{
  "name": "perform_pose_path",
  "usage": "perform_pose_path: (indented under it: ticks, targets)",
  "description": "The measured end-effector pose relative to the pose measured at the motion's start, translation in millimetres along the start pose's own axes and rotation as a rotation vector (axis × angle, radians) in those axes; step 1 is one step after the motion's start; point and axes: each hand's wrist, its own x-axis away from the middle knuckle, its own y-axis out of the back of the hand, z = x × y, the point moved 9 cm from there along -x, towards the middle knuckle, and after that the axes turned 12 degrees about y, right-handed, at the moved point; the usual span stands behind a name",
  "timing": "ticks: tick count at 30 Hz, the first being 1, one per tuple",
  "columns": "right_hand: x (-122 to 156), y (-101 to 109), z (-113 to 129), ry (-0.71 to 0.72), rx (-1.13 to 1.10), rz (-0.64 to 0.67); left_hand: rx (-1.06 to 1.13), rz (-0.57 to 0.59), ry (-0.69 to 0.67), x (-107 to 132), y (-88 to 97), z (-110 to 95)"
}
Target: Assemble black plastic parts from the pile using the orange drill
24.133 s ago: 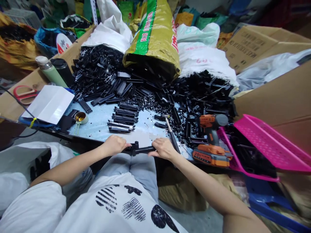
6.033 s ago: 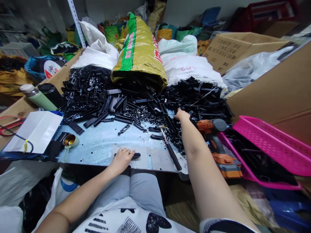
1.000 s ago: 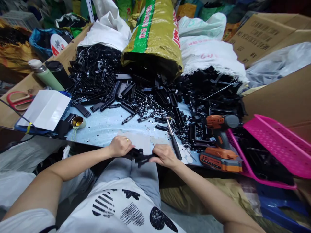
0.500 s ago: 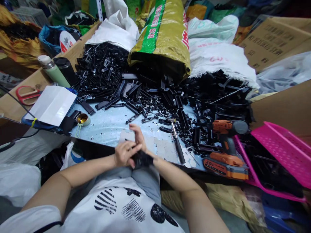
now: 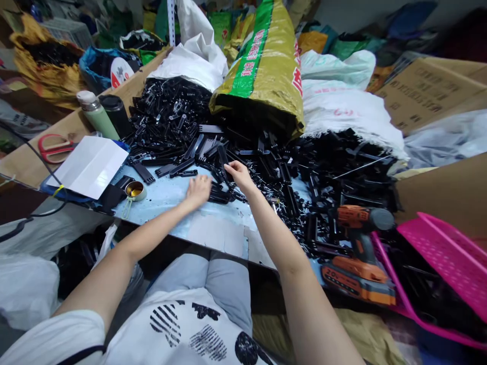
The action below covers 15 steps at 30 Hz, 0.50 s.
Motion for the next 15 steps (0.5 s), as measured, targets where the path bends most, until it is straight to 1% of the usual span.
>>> perform_pose_path:
  ticks: [2,3,5,6,7,9,10,11,12,15]
  targets:
    - [18,6,5,-0.076,-0.312,-0.005,-0.046,0.053,0.161,-30,-1.7,38]
    - [29,5,10,-0.1,-0.418,0.005,-0.057,0.077,0.189,-40,-3.5,52]
    - [55,-2,20,-0.118,-0.528,0.028,-0.058,0.108,0.178,-49,-7.5,67]
    - [68,-8,24,-0.117,-0.547,0.043,-0.041,0.11,0.16,-48,-8.3,70]
    - [82,-14,27,-0.114,-0.555,0.058,-0.023,0.107,0.144,-43,-8.4,71]
    - [112,-25,27,-0.109,-0.555,0.082,0.04,0.082,0.121,-27,-4.4,69]
    - [127,-26,24,-0.105,-0.541,0.086,0.091,0.069,0.103,-15,-0.6,66]
    - [142,-23,20,-0.097,-0.507,0.078,0.15,0.059,0.081,-2,4.1,63]
    - [156,-16,16,-0.084,-0.447,0.059,0.211,0.053,0.062,11,9.1,60]
    - [193,24,6,-0.011,-0.121,0.013,0.389,0.076,0.074,48,19.8,58]
